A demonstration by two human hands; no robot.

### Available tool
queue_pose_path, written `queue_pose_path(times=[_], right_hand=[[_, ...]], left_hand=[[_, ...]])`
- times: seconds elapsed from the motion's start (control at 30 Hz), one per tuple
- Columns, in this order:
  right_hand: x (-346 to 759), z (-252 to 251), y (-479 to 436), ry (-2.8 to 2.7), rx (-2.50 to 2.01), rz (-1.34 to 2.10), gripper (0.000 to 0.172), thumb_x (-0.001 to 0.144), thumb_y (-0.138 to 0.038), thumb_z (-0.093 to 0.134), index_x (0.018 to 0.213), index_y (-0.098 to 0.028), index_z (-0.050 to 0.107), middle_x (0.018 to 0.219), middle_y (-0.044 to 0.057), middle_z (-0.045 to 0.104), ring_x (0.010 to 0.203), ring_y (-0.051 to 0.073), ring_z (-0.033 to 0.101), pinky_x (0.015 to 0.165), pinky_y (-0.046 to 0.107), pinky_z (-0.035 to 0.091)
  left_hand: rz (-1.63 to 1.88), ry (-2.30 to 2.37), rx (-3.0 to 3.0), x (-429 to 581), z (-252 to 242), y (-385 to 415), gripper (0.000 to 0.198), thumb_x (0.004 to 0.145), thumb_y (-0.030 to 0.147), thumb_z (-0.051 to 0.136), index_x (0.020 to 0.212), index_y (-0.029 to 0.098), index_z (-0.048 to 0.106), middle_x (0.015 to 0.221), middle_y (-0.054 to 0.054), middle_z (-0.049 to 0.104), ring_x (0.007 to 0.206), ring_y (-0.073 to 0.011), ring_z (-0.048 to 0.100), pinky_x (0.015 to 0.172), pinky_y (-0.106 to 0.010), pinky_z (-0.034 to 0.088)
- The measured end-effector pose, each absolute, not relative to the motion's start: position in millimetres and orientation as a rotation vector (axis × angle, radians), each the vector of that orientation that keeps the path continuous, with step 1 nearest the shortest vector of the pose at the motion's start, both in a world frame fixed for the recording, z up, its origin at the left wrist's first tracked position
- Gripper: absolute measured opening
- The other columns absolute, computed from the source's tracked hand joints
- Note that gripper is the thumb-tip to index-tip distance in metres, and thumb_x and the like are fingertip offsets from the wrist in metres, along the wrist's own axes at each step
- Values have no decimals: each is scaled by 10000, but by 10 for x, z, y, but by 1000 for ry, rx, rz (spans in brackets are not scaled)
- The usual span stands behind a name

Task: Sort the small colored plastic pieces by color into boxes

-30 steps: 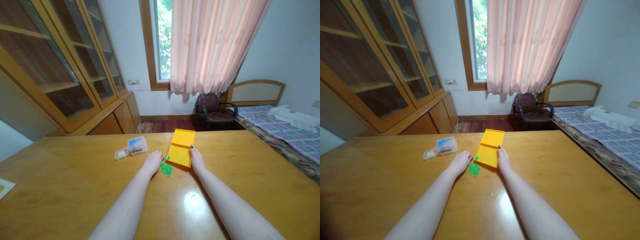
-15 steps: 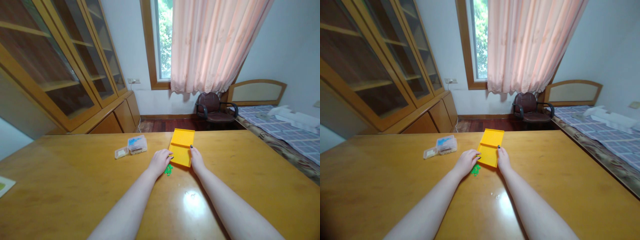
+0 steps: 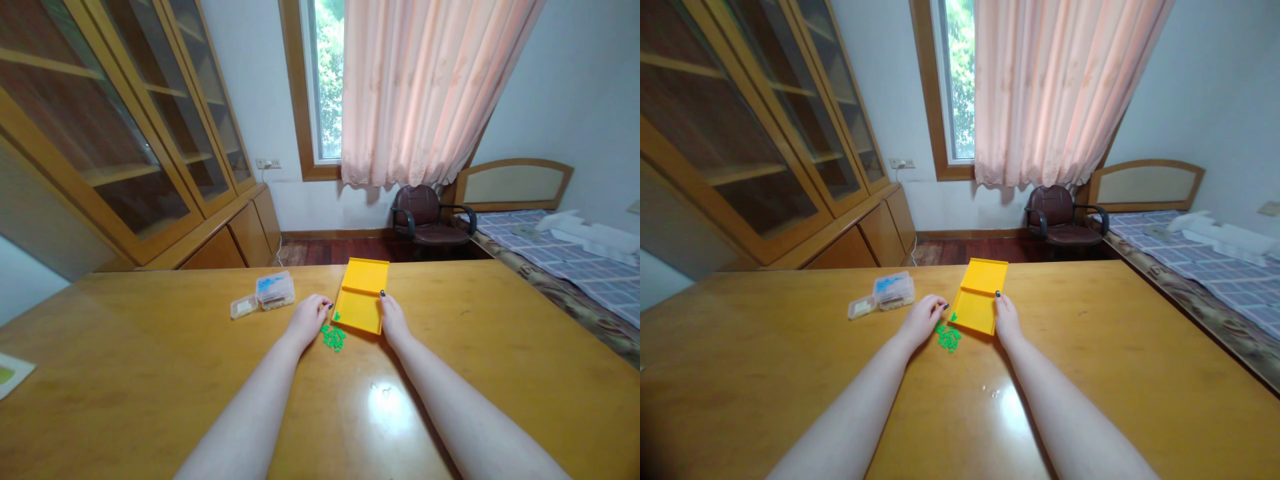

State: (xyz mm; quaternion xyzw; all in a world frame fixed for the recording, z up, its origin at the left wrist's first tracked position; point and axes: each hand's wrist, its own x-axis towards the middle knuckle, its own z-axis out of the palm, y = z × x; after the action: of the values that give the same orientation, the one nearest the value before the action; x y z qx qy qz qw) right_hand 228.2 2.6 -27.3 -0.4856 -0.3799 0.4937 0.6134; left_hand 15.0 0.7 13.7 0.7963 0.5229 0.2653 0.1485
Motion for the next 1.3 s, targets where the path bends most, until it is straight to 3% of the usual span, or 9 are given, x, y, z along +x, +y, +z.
queue_pose_path(times=[0.27,0.67,0.87,1.03,1.3], right_hand=[[2280,-322,40,-782,-1070,1175,390,636,-554,604,803,-201,617,848,37,696,835,251,625,759,373,492],[2307,-386,63,-811,-1068,1164,363,682,-528,584,851,-210,628,889,35,695,861,245,624,785,372,485],[2310,-352,60,-822,-1064,1186,390,688,-529,569,877,-198,653,901,57,700,879,264,626,785,392,485],[2291,-307,43,-834,-1096,1155,392,690,-544,560,863,-206,656,896,58,703,878,269,627,771,387,492],[2292,-307,41,-850,-1101,1135,408,693,-565,548,867,-212,657,852,52,705,864,271,629,766,391,492]], left_hand=[[649,1393,2401,342,172,-109,107,795,276,547,850,194,589,850,-20,617,823,-151,560,770,-267,420],[615,1547,2360,226,222,-60,141,827,275,493,891,209,599,939,-30,628,912,-166,553,833,-285,403],[230,1908,2337,22,240,-11,226,837,350,449,807,173,587,848,-74,631,800,-195,583,693,-287,416],[-25,1883,2389,113,145,-34,323,815,445,450,855,164,603,871,-122,641,819,-247,605,680,-324,432],[-77,1910,2387,193,107,-30,309,860,338,369,890,150,612,881,-132,647,828,-241,615,708,-335,434]])
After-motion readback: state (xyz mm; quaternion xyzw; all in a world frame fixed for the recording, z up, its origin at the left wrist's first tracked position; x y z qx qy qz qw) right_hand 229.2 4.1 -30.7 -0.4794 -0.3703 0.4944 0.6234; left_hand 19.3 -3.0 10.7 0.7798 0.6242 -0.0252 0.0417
